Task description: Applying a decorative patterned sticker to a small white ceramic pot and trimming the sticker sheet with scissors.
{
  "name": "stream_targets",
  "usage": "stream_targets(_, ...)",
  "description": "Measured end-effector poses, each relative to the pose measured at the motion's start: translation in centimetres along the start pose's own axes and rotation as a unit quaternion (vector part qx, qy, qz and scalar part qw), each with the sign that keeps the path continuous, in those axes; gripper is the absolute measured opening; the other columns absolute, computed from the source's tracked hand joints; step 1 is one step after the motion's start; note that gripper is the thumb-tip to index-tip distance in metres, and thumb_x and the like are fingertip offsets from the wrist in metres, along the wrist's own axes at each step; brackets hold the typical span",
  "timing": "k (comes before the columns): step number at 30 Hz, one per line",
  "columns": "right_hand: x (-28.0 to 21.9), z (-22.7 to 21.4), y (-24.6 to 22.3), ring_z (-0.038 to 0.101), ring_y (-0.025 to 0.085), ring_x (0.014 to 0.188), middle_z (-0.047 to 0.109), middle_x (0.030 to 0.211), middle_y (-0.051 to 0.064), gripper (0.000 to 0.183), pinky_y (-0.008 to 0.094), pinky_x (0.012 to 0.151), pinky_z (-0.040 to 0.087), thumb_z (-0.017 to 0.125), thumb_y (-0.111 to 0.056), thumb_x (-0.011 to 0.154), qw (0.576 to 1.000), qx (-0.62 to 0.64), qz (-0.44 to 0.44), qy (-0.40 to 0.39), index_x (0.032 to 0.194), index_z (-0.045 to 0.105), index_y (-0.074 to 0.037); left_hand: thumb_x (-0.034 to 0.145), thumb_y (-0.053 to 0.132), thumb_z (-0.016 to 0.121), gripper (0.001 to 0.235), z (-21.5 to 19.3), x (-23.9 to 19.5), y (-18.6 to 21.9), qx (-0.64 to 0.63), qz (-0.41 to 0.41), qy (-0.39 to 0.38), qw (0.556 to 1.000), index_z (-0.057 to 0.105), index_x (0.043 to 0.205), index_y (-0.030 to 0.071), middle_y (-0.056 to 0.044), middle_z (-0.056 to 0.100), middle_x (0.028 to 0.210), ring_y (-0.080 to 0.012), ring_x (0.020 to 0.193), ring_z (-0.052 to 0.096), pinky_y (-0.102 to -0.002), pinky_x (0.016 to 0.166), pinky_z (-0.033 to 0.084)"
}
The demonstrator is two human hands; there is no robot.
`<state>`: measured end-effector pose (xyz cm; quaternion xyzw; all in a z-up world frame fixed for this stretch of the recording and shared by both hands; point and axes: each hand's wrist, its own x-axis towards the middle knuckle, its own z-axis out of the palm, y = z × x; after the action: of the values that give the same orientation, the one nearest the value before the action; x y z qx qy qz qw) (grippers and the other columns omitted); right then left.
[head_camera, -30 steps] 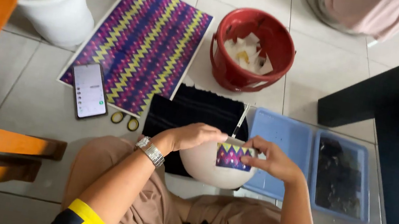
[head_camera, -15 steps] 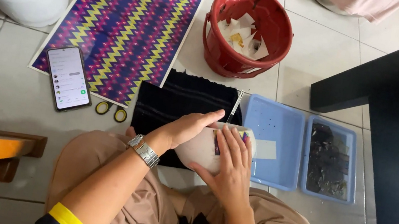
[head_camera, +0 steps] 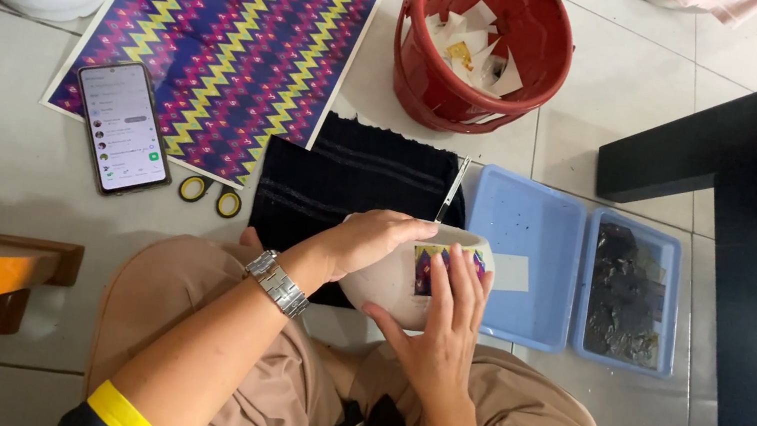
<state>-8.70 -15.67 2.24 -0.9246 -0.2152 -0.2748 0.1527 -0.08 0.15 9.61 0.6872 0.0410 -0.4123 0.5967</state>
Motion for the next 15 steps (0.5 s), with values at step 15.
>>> stream_targets(15, -0.1, -0.2, -0.2, 0.045, 0.029, 0.125, 0.049, 0.13, 0.013, 0.074, 0.052, 0.111, 0.029, 0.077, -0.048, 0.072, 0.999, -0.017, 0.022, 0.028, 0.124, 0.05, -0.003, 0.089, 0.034, 0.051, 0.023, -0.4, 3.4, -3.2, 0.087, 0.124, -0.086, 0.985, 0.059, 0.084, 0.012, 0.003, 0.058, 0.078, -0.0082, 0.07, 0.048, -0.024, 0.061, 0.038)
